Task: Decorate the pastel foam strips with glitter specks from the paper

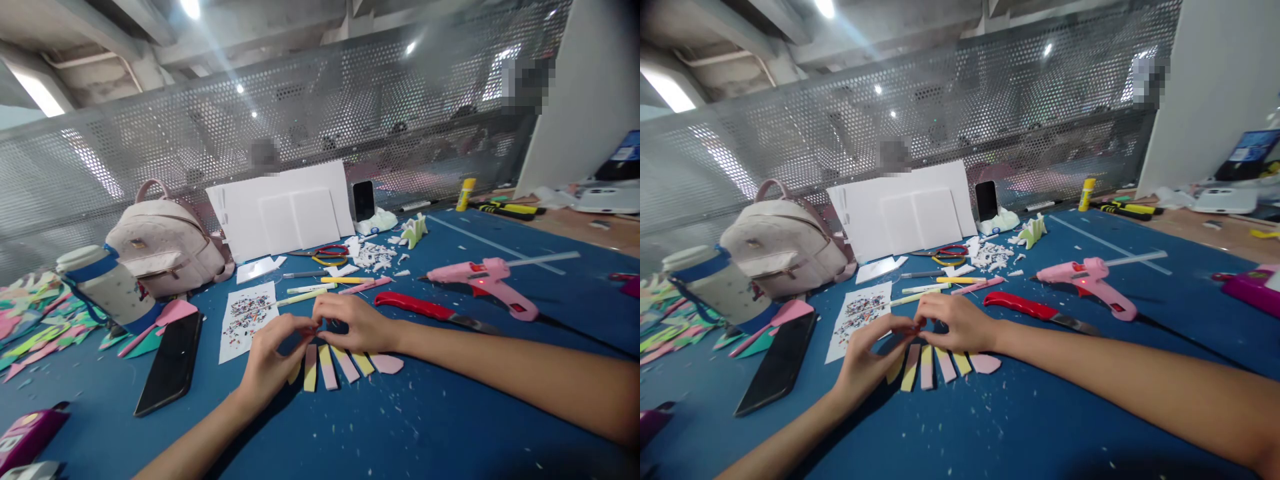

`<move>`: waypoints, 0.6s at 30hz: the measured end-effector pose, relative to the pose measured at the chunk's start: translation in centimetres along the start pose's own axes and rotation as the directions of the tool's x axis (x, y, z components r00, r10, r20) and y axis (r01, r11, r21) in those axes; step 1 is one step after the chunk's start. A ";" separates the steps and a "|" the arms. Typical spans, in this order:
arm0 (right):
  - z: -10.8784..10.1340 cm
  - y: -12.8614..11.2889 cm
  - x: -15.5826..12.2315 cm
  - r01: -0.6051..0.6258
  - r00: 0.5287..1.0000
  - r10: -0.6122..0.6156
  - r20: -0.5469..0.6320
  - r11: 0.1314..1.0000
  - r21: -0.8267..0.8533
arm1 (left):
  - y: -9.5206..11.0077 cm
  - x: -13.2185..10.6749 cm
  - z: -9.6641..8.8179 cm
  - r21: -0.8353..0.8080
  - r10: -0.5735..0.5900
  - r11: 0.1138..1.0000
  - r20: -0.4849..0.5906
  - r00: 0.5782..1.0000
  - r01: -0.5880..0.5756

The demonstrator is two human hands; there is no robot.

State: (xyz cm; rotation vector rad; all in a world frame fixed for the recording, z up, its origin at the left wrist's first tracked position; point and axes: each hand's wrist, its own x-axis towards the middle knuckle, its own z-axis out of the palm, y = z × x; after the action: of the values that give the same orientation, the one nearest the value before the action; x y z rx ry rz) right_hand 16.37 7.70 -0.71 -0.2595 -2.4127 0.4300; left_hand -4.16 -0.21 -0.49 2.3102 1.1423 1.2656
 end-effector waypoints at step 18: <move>0.1 0.2 -0.1 0.020 0.997 -0.024 0.075 0.998 0.052 | 0.4 -0.1 0.2 0.123 0.112 0.985 0.059 0.992 -0.118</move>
State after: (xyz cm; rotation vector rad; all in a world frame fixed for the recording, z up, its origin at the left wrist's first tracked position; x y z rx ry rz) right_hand 16.42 7.81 -0.88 -0.1968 -2.4722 0.4996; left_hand -3.81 -0.47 -0.45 2.5195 1.1164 1.1962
